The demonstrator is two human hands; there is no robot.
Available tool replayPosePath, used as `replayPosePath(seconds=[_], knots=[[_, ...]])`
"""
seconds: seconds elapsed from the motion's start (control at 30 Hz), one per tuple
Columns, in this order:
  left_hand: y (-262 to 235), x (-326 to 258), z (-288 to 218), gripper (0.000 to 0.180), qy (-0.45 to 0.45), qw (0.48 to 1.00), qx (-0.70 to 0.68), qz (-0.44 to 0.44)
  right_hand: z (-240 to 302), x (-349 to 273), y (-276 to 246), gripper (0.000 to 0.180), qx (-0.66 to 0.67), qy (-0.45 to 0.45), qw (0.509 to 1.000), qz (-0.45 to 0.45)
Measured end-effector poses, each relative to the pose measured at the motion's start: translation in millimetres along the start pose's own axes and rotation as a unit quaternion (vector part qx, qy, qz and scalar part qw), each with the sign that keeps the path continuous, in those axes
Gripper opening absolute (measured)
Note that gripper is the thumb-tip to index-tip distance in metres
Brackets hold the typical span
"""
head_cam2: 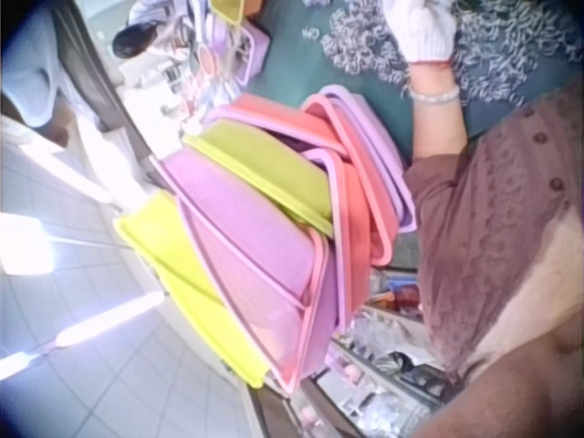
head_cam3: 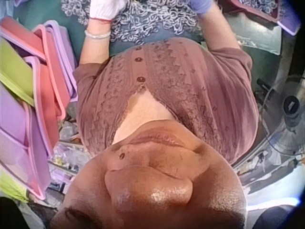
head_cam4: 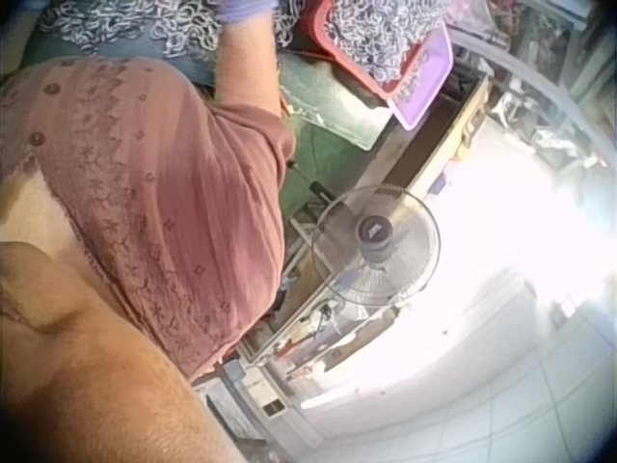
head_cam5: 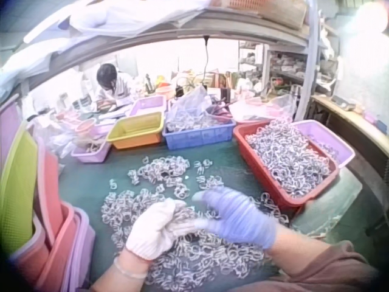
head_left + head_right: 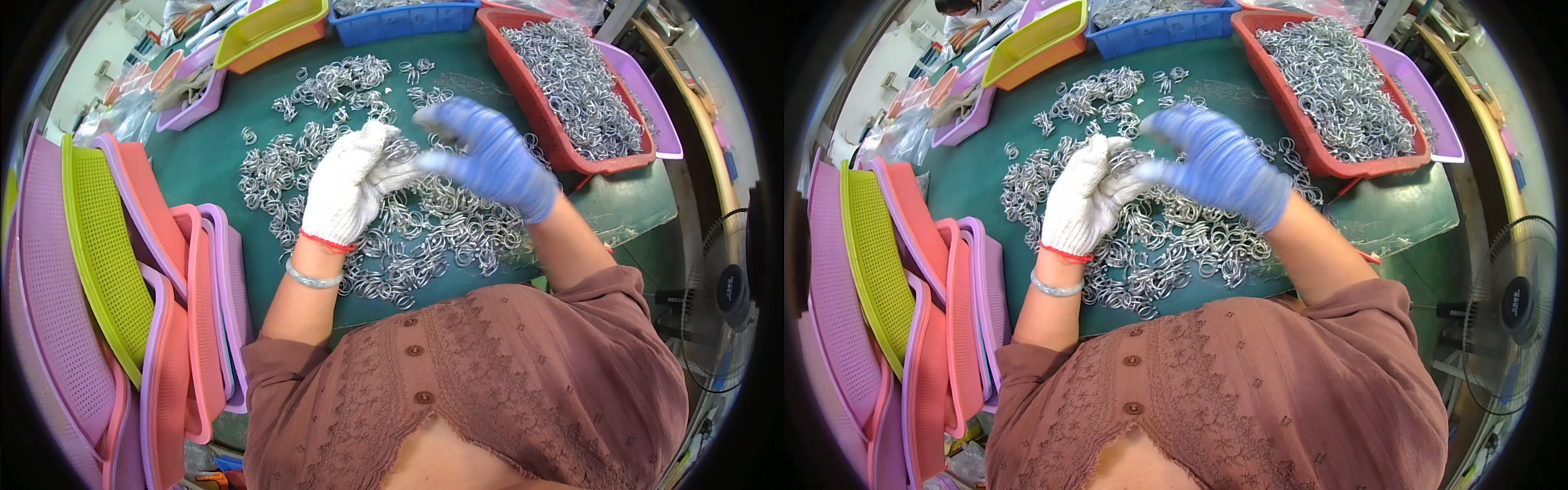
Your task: The person sits at a workstation and uses both hands to pick up small metal rings and link them together. They place the assembled metal chains into a red plastic tray on the table. The person wears white and blue gloves while handling the metal components.
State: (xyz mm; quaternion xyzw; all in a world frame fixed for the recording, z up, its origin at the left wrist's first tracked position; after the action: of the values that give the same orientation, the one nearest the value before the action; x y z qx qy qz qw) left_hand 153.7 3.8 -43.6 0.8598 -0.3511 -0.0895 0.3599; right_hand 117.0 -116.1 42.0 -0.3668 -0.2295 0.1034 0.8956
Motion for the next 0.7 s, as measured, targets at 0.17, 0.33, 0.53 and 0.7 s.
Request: replayPosePath(seconds=[0.17, 0.33, 0.53, 0.7], knots=[[-3, 0, -2, 0.025, 0.019, 1.000, 0.003, 0.007, -3, 8, 24, 0.047, -0.082, 0.061, 0.995, 0.001], [-3, -1, -2, 0.025, 0.026, 0.999, 0.025, 0.005, -9, 6, 25, 0.037, 0.032, 0.040, 0.999, -0.006], [14, 1, -2, 0.026, -0.003, 0.997, 0.072, 0.039, 0, 3, 20, 0.038, 0.115, -0.017, 0.991, -0.060], [-8, -6, -14, 0.026, 0.073, 0.978, 0.189, -0.051, 1, 3, 27, 0.049, 0.228, -0.024, 0.973, -0.038]])
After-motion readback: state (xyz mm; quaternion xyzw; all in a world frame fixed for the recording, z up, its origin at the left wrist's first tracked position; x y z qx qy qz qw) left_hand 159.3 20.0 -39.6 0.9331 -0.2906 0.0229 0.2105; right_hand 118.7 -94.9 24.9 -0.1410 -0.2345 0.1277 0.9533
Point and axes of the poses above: each hand's wrist, its own x-axis towards the middle knuckle, its own y-axis out of the palm, z = x × y, the point moved 10 cm from there along x, towards the middle knuckle, and after that the axes turned 10 degrees about z, right-handed, at the moved point
